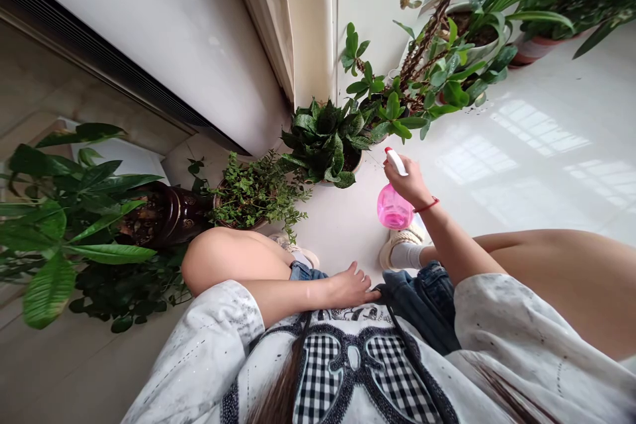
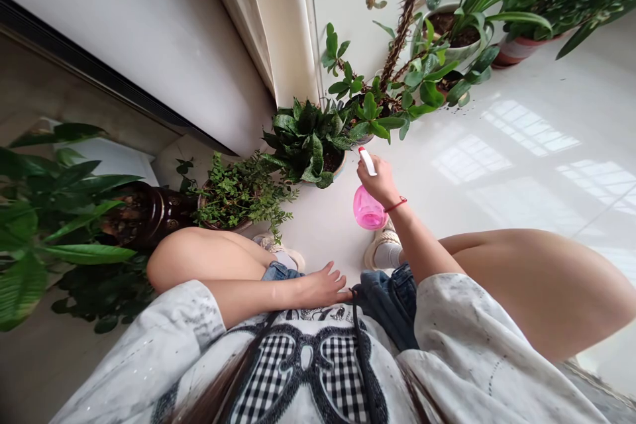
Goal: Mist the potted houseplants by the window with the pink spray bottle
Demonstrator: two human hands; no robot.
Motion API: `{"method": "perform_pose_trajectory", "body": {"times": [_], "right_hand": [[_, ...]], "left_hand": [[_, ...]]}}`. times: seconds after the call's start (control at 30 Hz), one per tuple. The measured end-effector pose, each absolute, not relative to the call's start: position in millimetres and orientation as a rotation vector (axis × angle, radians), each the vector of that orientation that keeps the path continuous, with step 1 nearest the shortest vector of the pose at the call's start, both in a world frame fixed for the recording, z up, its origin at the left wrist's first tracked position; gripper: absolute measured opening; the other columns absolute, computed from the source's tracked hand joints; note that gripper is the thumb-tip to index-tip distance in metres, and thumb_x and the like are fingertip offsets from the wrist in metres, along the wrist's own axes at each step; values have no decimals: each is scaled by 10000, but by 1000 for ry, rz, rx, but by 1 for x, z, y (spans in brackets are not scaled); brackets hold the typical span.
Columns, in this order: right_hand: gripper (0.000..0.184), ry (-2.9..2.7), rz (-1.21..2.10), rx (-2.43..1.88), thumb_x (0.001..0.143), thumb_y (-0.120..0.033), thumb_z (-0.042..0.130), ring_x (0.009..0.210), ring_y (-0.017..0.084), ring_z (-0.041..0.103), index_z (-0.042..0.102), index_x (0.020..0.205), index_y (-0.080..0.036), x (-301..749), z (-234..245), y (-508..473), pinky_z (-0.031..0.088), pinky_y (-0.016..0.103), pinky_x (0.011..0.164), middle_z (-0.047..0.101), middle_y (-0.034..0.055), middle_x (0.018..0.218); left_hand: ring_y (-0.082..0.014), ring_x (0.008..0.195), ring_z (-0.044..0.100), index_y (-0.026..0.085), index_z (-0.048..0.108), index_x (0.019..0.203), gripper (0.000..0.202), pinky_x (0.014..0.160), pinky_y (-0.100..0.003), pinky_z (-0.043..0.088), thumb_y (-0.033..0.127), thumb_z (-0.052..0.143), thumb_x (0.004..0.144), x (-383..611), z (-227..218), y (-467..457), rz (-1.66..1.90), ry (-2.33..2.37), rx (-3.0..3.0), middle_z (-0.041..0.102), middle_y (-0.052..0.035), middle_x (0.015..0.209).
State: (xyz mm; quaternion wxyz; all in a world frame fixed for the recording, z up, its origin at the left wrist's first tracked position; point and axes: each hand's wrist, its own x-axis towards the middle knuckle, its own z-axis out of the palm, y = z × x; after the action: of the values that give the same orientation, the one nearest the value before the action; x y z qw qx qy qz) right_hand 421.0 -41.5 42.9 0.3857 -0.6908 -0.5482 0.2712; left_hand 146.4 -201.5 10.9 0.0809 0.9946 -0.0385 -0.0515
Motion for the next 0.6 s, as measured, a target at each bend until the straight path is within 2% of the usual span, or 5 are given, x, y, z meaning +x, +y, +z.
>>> {"method": "perform_pose_trajectory", "body": {"times": [0.2,0.33,0.6], "right_hand": [[216,-1407,744,-1803,867,-438,592,724,227,563,534,785,-246,422,31,-48,488,423,732,633,67,799],[192,-1443,742,-1832,848,-404,568,711,232,553,498,749,-254,416,28,-54,487,436,745,615,65,756],[139,-1636,770,-1581,891,-380,542,762,240,612,557,876,-243,392,45,-62,511,426,771,652,78,863]], "left_hand": [[-234,826,713,245,659,1352,390,920,-531,576,251,418,1046,146,11,-203,-178,-79,2967,763,-89,1016],[-235,817,711,242,652,1372,394,928,-541,572,258,440,1041,145,10,-203,-161,-48,2985,766,-99,986],[-226,748,700,191,664,1299,335,868,-520,593,240,486,1019,145,5,-205,-67,-111,2977,760,-89,909]]}}
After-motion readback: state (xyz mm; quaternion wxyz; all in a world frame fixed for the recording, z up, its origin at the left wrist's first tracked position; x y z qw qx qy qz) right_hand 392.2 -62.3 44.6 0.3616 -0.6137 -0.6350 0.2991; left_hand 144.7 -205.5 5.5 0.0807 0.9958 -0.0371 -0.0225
